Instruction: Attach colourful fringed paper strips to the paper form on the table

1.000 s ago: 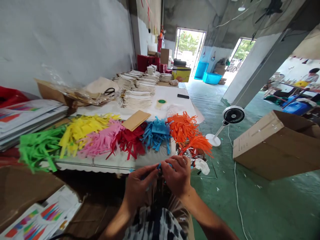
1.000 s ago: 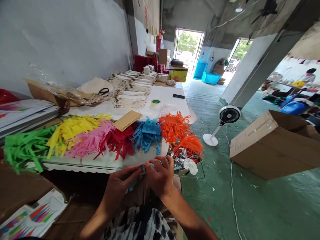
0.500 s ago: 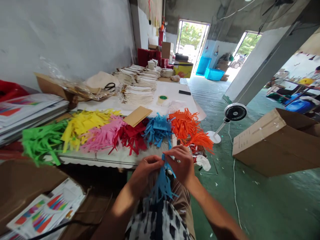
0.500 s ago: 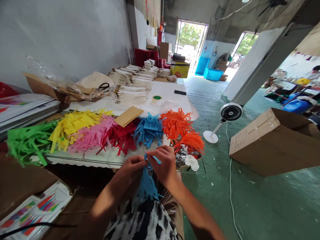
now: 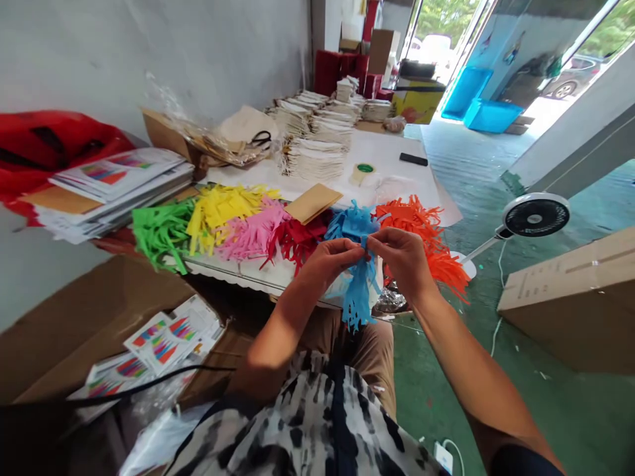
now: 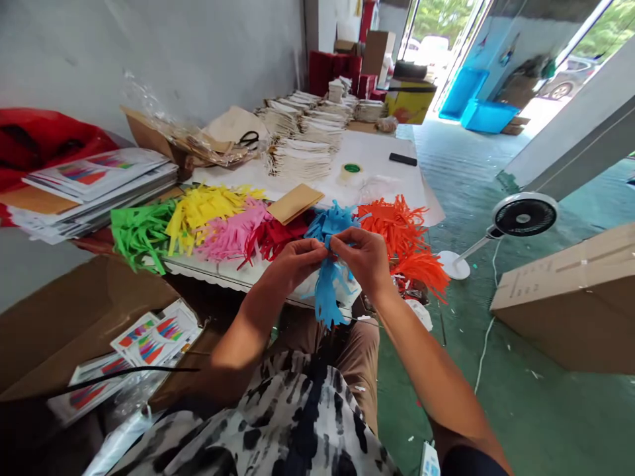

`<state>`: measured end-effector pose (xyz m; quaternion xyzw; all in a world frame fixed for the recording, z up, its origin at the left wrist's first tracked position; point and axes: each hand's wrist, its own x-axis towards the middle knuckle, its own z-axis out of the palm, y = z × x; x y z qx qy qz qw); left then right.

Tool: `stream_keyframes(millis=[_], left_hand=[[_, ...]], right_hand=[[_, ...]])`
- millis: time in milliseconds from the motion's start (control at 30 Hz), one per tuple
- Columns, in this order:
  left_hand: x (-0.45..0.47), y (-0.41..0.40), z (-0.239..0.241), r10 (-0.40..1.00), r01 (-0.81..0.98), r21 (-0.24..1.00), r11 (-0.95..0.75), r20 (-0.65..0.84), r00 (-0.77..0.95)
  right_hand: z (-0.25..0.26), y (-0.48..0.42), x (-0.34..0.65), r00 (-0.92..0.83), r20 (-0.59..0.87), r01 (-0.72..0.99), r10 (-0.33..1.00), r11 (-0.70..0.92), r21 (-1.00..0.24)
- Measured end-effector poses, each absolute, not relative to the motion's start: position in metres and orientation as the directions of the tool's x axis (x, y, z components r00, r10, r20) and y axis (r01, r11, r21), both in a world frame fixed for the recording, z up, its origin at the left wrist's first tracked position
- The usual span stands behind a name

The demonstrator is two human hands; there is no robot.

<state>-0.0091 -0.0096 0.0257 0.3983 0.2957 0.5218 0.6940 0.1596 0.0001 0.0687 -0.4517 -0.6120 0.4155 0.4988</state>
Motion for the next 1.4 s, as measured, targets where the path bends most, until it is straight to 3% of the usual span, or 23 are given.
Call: stream_keyframes(millis=[333, 533, 667, 833, 933, 1000, 1067, 1133, 1400], left_hand=[[-0.016, 0.007, 0.028, 0.972, -0.434, 0.893, 0.119, -0.016, 0.233], [-0.016, 0.011, 0.023, 0.989, -0.337, 0.941, 0.032, 0.019, 0.147], [-0.017, 0.016, 0.013, 0.996, -0.316, 0.948, 0.023, 0.007, 0.094], [-0.024, 0.020, 0.002, 0.999, -0.296, 0.955, 0.015, -0.001, 0.047], [-0.027, 0.018, -0.001, 0.998, -0.233, 0.972, 0.033, -0.022, 0.050], [-0.027, 0.018, -0.004, 0.997, -0.204, 0.978, 0.044, -0.029, 0.075], [-0.027, 0.019, -0.009, 0.995, -0.177, 0.983, 0.043, -0.026, 0.096], [-0.026, 0.022, -0.013, 0.994, -0.166, 0.985, 0.047, -0.029, 0.110], [-0.036, 0.034, -0.022, 0.995, -0.277, 0.956, 0.099, -0.089, 0.046]], right_hand=[[0.071, 0.030, 0.162, -0.244, 0.168, 0.085, 0.955, 0.193, -0.977], [0.067, 0.036, 0.158, -0.241, 0.234, 0.249, 0.942, 0.293, -0.923], [0.053, 0.044, 0.152, -0.193, 0.301, 0.261, 0.934, 0.345, -0.902], [0.038, 0.083, 0.173, -0.270, 0.275, 0.329, 0.923, 0.357, -0.874], [0.033, 0.128, 0.195, -0.049, 0.389, 0.564, 0.920, 0.347, -0.749], [0.032, 0.163, 0.201, -0.027, 0.398, 0.798, 0.917, 0.260, -0.544], [0.029, 0.195, 0.195, -0.096, 0.315, 0.931, 0.944, 0.197, -0.307], [0.025, 0.224, 0.179, -0.158, 0.208, 0.967, 0.965, 0.194, -0.165], [0.000, 0.282, 0.127, -0.177, -0.068, 0.984, 0.982, 0.179, 0.020]])
